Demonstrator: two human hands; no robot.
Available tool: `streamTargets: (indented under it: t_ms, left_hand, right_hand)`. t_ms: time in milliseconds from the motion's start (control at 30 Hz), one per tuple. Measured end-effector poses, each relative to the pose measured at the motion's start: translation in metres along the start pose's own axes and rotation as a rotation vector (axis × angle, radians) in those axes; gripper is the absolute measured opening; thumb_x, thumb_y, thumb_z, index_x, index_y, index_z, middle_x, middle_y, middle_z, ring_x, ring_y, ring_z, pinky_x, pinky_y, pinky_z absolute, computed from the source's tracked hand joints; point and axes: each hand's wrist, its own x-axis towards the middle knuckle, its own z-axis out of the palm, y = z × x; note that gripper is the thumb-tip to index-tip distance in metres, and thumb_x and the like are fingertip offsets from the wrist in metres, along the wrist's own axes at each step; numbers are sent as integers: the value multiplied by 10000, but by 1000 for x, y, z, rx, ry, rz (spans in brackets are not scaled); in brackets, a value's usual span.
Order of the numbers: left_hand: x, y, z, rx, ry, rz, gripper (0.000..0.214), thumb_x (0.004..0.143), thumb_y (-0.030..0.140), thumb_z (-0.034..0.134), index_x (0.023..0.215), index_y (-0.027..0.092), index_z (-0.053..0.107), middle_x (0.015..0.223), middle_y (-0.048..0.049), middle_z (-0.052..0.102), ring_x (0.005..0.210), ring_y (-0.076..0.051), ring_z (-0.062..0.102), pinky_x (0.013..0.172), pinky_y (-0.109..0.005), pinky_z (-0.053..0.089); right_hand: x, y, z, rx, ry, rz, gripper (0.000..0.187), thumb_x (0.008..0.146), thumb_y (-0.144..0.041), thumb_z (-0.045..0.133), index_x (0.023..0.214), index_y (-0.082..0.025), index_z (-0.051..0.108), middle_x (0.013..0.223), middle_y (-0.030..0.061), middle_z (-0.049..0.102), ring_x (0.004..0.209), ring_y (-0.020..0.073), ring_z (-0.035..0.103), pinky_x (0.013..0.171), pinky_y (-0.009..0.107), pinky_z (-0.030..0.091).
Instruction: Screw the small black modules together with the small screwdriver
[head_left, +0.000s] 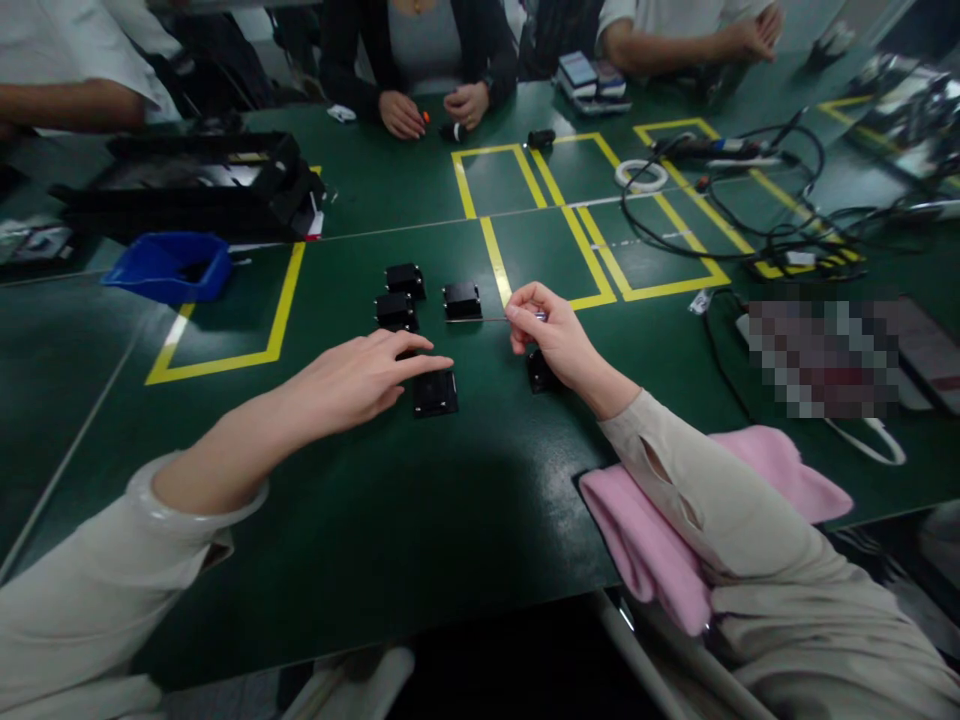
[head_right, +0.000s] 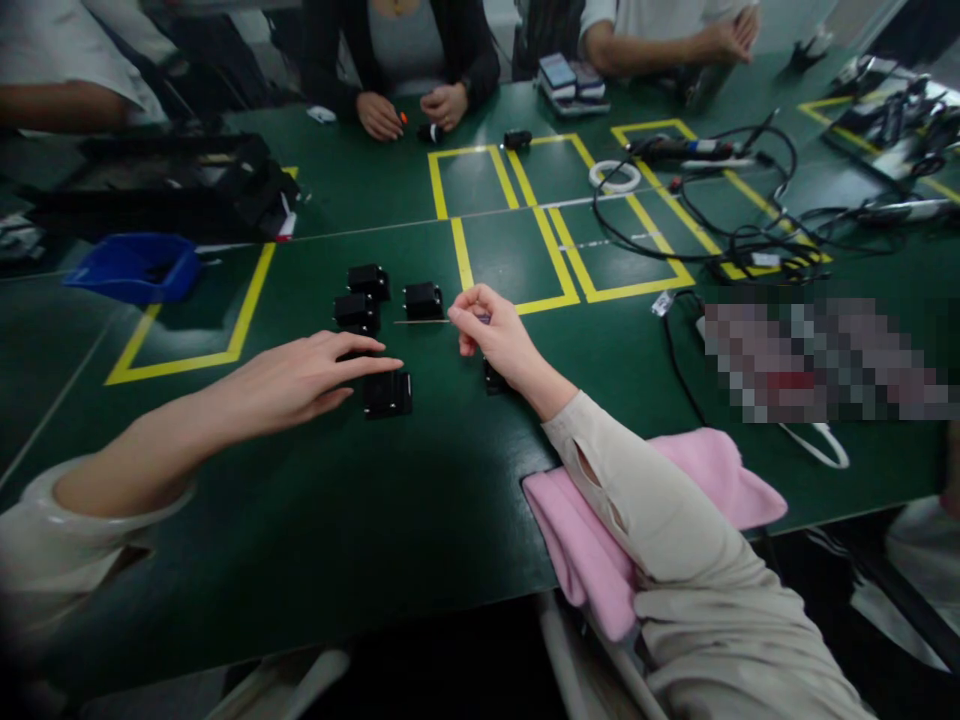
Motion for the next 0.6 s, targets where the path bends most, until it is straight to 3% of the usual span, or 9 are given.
streamTargets:
  t_ms: [133, 267, 600]
  left_hand:
    - [5, -2, 7, 21, -50, 64, 684, 952, 99, 532, 1560, 412, 536, 1682, -67, 455, 1439, -350, 540, 1124, -529, 505]
    - [7, -4, 13, 13, -65, 70, 650, 923, 57, 570, 1496, 362, 595, 1710, -88, 412, 1485, -365, 504, 1136, -548, 506]
    - [5, 1, 14, -98, -71, -41, 368, 980, 355, 587, 1321, 220, 606, 1413, -133, 643, 1225, -324, 663, 925, -451, 605]
  right_hand:
    - [-1, -1, 1, 14, 4, 1, 326, 919, -471, 764, 900, -228, 547, 589, -87, 551, 514, 78, 550, 526, 227, 450]
    - [-1, 0, 2, 22, -1, -8, 346, 915, -486, 774, 901, -224, 548, 583, -90, 555, 505, 78, 551, 520, 222, 449]
    - [0, 0, 1, 26, -10, -9, 366, 924, -511, 772, 904, -220, 550, 574, -94, 545, 497, 75, 551, 511, 217, 448]
